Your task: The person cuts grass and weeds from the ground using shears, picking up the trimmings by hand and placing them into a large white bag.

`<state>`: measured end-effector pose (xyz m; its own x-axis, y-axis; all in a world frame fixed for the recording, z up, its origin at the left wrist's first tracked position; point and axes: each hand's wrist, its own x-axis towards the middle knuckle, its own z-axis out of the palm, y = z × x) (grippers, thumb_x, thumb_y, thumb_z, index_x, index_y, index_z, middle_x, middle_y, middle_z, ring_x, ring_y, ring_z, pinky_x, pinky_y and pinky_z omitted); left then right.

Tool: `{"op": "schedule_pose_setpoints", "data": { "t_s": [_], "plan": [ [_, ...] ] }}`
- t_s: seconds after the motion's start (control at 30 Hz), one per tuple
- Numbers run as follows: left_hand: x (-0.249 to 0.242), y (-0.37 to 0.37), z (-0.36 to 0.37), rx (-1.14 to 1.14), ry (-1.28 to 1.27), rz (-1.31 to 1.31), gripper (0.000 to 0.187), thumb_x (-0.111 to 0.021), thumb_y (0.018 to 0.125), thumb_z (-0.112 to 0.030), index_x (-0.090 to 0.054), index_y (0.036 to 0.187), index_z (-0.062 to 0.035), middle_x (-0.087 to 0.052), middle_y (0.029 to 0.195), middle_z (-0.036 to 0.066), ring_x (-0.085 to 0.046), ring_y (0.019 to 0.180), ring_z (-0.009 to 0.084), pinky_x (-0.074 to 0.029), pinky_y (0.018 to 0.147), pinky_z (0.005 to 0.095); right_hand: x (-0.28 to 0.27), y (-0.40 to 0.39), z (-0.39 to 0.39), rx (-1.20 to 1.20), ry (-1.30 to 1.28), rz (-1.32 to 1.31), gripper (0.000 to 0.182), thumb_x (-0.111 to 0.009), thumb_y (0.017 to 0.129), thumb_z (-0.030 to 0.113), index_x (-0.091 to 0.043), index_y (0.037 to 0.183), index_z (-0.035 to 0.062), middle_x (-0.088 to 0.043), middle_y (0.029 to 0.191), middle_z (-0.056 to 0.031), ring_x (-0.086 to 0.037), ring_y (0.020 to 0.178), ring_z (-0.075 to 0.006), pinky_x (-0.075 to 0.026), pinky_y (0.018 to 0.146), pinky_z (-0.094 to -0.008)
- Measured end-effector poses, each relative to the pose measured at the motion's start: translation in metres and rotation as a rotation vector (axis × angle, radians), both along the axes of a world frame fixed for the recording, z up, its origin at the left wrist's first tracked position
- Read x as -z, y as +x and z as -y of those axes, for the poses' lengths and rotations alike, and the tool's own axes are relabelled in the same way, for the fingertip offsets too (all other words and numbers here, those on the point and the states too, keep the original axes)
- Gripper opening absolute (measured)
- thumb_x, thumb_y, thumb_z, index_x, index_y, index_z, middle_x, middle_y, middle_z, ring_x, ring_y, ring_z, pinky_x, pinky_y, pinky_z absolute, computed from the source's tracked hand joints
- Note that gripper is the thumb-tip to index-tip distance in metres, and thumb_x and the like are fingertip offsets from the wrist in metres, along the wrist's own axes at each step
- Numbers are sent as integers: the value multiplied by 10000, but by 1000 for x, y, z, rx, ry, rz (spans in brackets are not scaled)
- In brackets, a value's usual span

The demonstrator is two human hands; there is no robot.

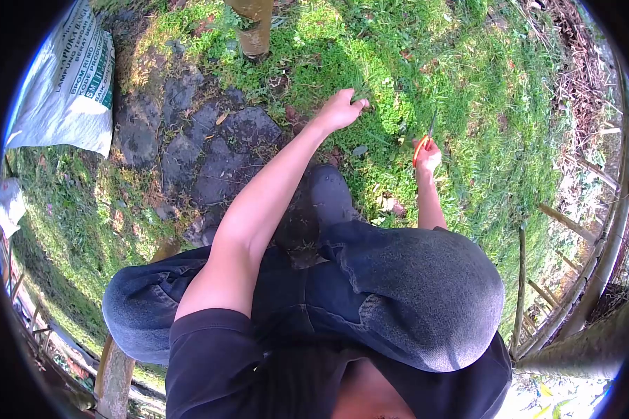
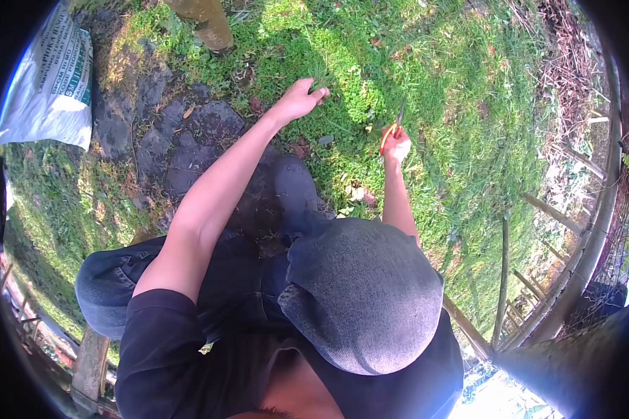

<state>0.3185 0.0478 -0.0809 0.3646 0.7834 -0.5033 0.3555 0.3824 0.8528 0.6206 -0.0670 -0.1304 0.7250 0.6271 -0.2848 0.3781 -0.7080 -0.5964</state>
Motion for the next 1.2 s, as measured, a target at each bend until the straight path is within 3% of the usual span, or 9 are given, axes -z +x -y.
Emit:
{"op": "schedule_pose_setpoints", "data": {
  "t_s": [0.23, 0.33, 0.4, 0.53, 0.7, 0.87, 0.97, 1.17, 1.2],
  "plan": [
    [-1, 11, -2, 28, -9, -24, 277, -565, 1013, -262, -669, 1125, -30, -679, 904, 68, -603, 806, 159, -468, 771, 338, -5, 6, 11, 81, 81, -20, 196, -835, 791, 142, -669, 802, 39, -636, 691, -14, -514, 588, -96, -437, 553, -293],
    [-8, 12, -6, 111, -120, 23, 485, -604, 983, -369, -590, 1269, 22, -642, 1246, 251, -618, 1181, 361, -453, 1002, 447, -3, 10, 23, 38, 52, -98, 174, -810, 806, 119, -690, 895, 29, -692, 766, -36, -581, 617, -99, -476, 573, -276],
    [-5, 20, -4, 105, -85, 13, 505, -603, 983, -366, -579, 1282, 40, -620, 1289, 256, -600, 1214, 364, -445, 1025, 444, 1, 11, 38, 62, 178, -342, 218, -820, 793, 134, -696, 933, 21, -722, 813, -52, -623, 641, -106, -500, 588, -272],
    [-6, 34, -2, 131, -29, -43, 521, -600, 982, -355, -566, 1296, 59, -595, 1329, 262, -577, 1249, 366, -431, 1052, 436, -8, 4, 53, -49, 64, -235, 290, -845, 765, 165, -706, 970, 14, -737, 846, -61, -659, 702, -114, -518, 641, -267],
    [-6, 37, -4, 137, -52, -30, 509, -600, 979, -348, -574, 1275, 66, -623, 1274, 274, -614, 1187, 378, -453, 1013, 448, -32, -33, 63, 43, 12, -291, 359, -842, 808, 266, -646, 964, 8, -709, 775, -89, -630, 563, -139, -503, 573, -292],
    [0, 28, -5, 89, -22, -24, 514, -601, 979, -365, -583, 1258, 66, -648, 1222, 277, -635, 1146, 385, -462, 990, 457, -8, -38, 74, -21, -30, -249, 333, -858, 785, 271, -673, 922, 31, -678, 741, -55, -609, 589, -127, -507, 592, -299],
    [29, 32, -3, 8, 65, -54, 293, -595, 996, -287, -656, 1063, -9, -672, 859, 78, -602, 783, 167, -471, 758, 346, -9, -44, 68, -162, 2, -82, 313, -880, 749, 293, -708, 861, 56, -675, 749, -24, -597, 634, -121, -510, 637, -300],
    [2, 25, -3, 25, 20, -58, 276, -576, 1000, -283, -672, 1082, -37, -676, 869, 70, -609, 789, 168, -474, 763, 342, 4, -44, 61, -183, -94, -70, 315, -873, 736, 285, -687, 869, 69, -669, 744, -25, -582, 637, -122, -497, 637, -303],
    [-1, 23, -4, 43, -4, -45, 328, -585, 993, -313, -654, 1133, -25, -673, 978, 129, -617, 911, 234, -469, 840, 378, 5, -44, 60, -187, -92, -67, 313, -870, 738, 282, -683, 872, 70, -668, 743, -24, -582, 636, -121, -497, 636, -303]
  ]
}}
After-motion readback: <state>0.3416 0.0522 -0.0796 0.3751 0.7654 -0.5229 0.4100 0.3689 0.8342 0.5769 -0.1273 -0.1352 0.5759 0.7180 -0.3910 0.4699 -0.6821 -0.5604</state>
